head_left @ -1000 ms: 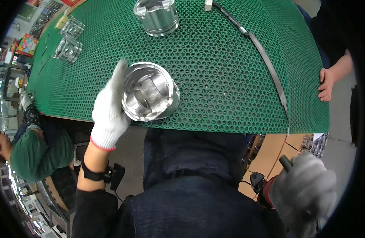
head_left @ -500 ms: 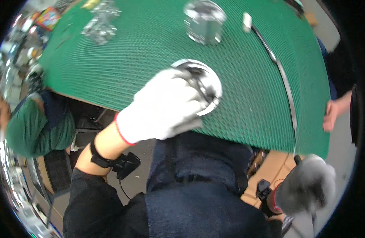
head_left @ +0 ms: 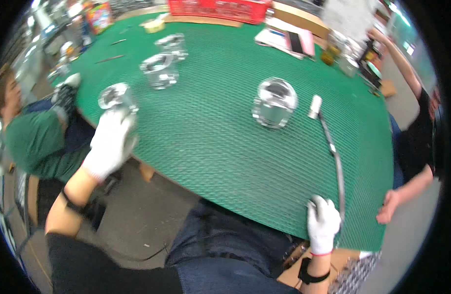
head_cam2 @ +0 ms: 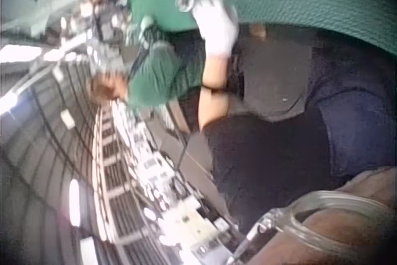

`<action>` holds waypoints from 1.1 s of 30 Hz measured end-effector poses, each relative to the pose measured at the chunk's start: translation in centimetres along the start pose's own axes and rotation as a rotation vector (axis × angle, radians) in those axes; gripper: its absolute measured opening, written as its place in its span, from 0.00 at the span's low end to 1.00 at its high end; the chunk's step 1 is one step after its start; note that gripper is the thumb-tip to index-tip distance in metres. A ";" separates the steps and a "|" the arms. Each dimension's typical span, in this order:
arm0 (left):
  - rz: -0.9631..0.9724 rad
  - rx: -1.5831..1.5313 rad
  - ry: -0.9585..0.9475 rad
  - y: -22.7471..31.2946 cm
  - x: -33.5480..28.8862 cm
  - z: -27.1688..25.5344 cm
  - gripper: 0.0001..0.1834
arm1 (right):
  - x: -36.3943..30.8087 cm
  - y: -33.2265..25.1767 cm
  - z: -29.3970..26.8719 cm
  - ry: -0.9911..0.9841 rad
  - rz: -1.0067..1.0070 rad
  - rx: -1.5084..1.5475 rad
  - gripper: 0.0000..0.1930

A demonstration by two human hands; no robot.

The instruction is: Inspecting and deburring metal pistons using a scribe and file on a green work table.

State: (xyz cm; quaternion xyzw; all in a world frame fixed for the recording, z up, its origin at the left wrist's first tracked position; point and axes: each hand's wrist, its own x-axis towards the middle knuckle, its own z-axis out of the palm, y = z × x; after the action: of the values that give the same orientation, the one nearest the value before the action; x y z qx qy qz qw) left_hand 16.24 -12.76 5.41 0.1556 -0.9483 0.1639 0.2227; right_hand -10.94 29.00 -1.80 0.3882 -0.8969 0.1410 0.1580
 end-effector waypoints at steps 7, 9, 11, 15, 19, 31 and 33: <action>0.308 -0.959 -1.994 9.6 -17.4 -1.2 0.18 | 1.5 -0.8 -0.5 -0.053 0.038 0.089 0.10; 0.360 -1.048 -2.111 8.4 -18.6 0.5 0.19 | 1.0 -0.2 -0.4 -0.078 0.041 0.094 0.10; 0.135 -1.082 -1.897 0.8 -15.5 3.7 0.19 | 0.4 0.3 -0.8 -0.060 0.061 0.062 0.10; -0.709 -1.345 -0.644 -20.1 -9.2 8.7 0.22 | 0.6 -0.3 -1.0 -0.051 0.050 0.096 0.10; -1.256 -0.963 -0.417 -22.6 0.6 10.0 0.19 | 0.7 -0.4 -0.7 -0.044 0.038 0.097 0.10; -0.385 -0.613 -0.586 -1.7 -5.2 -0.2 0.20 | -0.3 0.5 0.1 0.082 -0.014 0.096 0.12; -0.240 -0.758 -0.803 2.8 -9.1 -1.8 0.20 | -0.4 0.6 0.1 0.061 0.006 0.092 0.11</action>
State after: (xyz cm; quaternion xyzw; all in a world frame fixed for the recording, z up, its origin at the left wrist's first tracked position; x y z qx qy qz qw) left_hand 23.65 -7.54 1.91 0.2218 -0.9268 -0.2866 -0.0984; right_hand -11.11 29.60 -2.12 0.3879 -0.8854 0.1942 0.1668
